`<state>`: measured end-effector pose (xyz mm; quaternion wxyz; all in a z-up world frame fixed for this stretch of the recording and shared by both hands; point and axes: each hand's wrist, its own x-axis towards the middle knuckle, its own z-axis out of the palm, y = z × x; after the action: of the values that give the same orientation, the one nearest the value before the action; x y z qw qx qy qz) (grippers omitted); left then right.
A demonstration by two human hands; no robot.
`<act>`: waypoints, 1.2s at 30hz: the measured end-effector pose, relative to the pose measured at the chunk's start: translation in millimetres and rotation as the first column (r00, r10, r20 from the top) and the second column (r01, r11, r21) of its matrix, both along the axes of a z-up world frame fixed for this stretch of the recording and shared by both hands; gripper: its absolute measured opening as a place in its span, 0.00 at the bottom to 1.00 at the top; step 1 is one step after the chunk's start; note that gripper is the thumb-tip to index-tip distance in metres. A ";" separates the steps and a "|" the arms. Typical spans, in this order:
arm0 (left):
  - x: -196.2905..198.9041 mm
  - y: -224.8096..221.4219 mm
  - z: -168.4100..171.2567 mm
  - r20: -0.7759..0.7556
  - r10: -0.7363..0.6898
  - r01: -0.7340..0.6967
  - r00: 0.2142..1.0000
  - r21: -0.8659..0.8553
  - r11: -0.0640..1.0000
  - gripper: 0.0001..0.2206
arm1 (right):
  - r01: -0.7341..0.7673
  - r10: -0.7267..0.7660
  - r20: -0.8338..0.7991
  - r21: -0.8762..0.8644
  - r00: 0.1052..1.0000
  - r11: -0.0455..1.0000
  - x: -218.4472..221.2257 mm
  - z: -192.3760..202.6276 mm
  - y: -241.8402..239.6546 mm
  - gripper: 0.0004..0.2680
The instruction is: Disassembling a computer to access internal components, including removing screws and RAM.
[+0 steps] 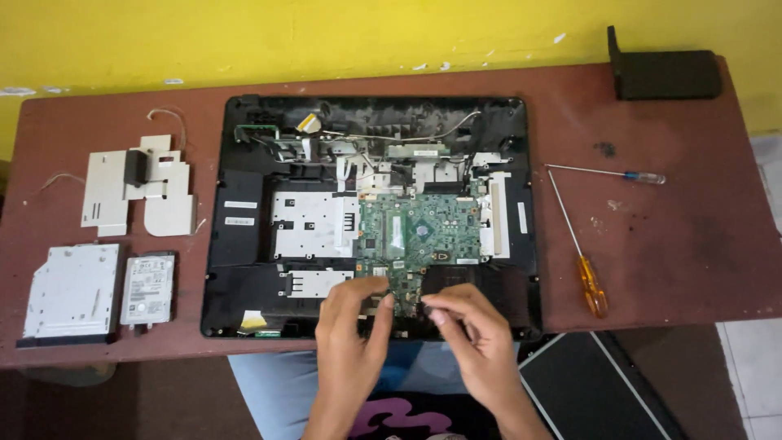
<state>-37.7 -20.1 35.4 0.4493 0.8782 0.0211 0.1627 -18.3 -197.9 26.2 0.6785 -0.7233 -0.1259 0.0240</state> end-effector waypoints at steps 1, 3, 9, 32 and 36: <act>3.5 -2.3 -3.0 -0.001 -0.003 0.003 1.000 -0.002 1.000 0.08 | 0.003 -0.003 -0.001 -0.002 1.000 1.000 0.6 -2.5 -5.3 0.07; 10.8 -6.3 -8.9 0.074 -0.042 0.032 0.996 0.134 0.990 0.06 | 0.099 -0.101 -0.073 -0.031 0.992 0.995 2.5 -7.3 -15.1 0.07; 23.1 -11.8 -19.9 0.112 -0.095 0.044 0.989 0.387 0.921 0.07 | 0.237 -0.259 -0.134 -0.161 0.956 0.958 6.3 -14.7 -34.4 0.08; 21.2 -9.7 -33.1 0.061 -0.002 -0.025 0.998 0.434 0.900 0.11 | 0.103 -0.109 -0.010 -0.255 0.994 0.962 14.7 -11.6 -19.4 0.07; 21.6 -11.0 -34.3 0.073 0.013 -0.045 0.997 0.463 0.885 0.11 | 0.090 -0.094 0.003 -0.325 0.996 0.941 18.2 -4.6 -18.8 0.08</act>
<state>-16.2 -31.1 1.1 0.2242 0.9537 -0.0207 0.1994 -0.1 -216.7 21.6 0.5515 -0.8300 -0.0819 0.0172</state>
